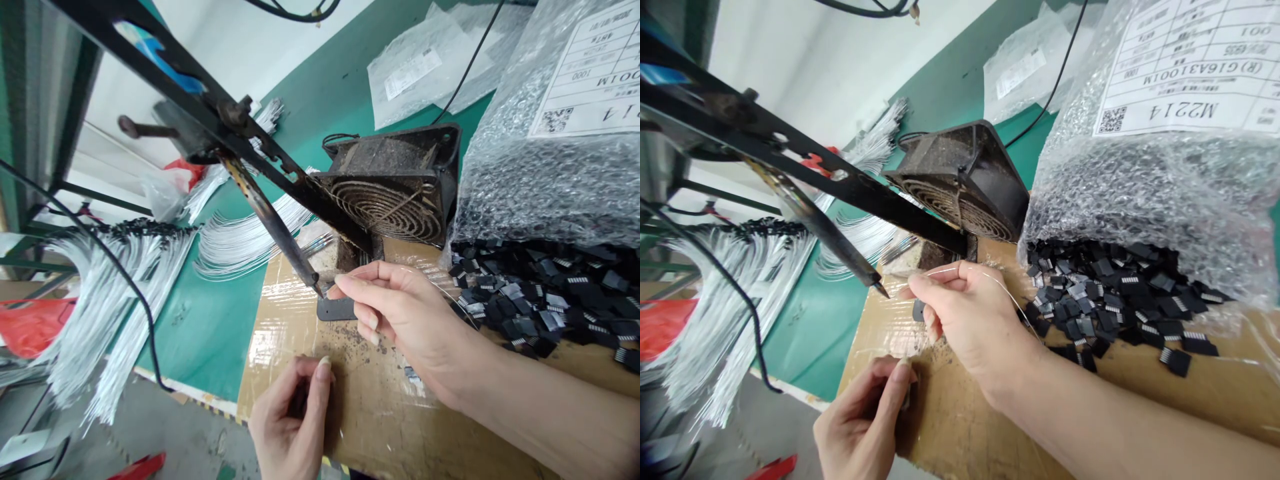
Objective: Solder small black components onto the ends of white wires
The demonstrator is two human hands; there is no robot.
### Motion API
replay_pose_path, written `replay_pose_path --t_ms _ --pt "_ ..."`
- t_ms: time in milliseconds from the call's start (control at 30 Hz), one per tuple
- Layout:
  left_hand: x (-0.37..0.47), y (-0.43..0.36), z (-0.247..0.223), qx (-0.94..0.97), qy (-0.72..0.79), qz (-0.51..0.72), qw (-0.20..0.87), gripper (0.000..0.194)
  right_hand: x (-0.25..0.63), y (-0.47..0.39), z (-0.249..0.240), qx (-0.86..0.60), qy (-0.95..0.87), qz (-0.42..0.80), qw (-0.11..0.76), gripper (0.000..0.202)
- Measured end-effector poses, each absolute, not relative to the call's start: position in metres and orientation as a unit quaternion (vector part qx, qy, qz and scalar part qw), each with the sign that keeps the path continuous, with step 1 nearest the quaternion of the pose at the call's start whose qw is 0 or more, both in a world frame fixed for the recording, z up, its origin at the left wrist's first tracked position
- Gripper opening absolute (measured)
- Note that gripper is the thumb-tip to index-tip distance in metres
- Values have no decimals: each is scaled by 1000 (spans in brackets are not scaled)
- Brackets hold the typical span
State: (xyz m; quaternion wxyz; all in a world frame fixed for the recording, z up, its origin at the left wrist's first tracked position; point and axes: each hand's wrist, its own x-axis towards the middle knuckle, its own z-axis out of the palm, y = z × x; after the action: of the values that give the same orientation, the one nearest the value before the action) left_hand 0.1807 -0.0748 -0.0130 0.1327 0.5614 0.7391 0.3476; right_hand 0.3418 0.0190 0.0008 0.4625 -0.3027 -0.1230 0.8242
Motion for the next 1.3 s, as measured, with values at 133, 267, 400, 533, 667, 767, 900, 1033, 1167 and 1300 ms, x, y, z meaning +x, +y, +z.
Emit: replay_pose_path --t_ms 133,267,400,533,667,767,900,1033,1167,1300 --pt "180 -74 -13 567 738 344 129 42 341 19 2 -306 -117 826 460 31" --pt "181 -74 -13 560 738 352 130 40 342 20 2 -309 -120 826 455 31" --pt "181 -75 -14 560 739 349 135 40 343 20 2 -310 -121 825 456 29" --pt "180 -76 -14 559 740 349 134 38 341 21 2 -307 -120 826 458 30" --pt "181 -76 -14 551 742 354 142 33 341 21 2 -309 -120 825 458 32" --pt "183 -76 -13 545 745 354 150 31 341 20 2 -310 -119 825 458 30" --pt "186 -76 -11 541 748 354 151 30 342 20 3 -309 -118 827 454 26" --pt "186 -76 -11 539 752 350 145 32 342 22 6 -320 -113 828 446 23" --pt "184 -76 -12 548 749 346 140 33 342 23 8 -332 -107 829 438 19" --pt "182 -76 -13 554 743 346 143 33 342 23 8 -332 -107 829 436 18"
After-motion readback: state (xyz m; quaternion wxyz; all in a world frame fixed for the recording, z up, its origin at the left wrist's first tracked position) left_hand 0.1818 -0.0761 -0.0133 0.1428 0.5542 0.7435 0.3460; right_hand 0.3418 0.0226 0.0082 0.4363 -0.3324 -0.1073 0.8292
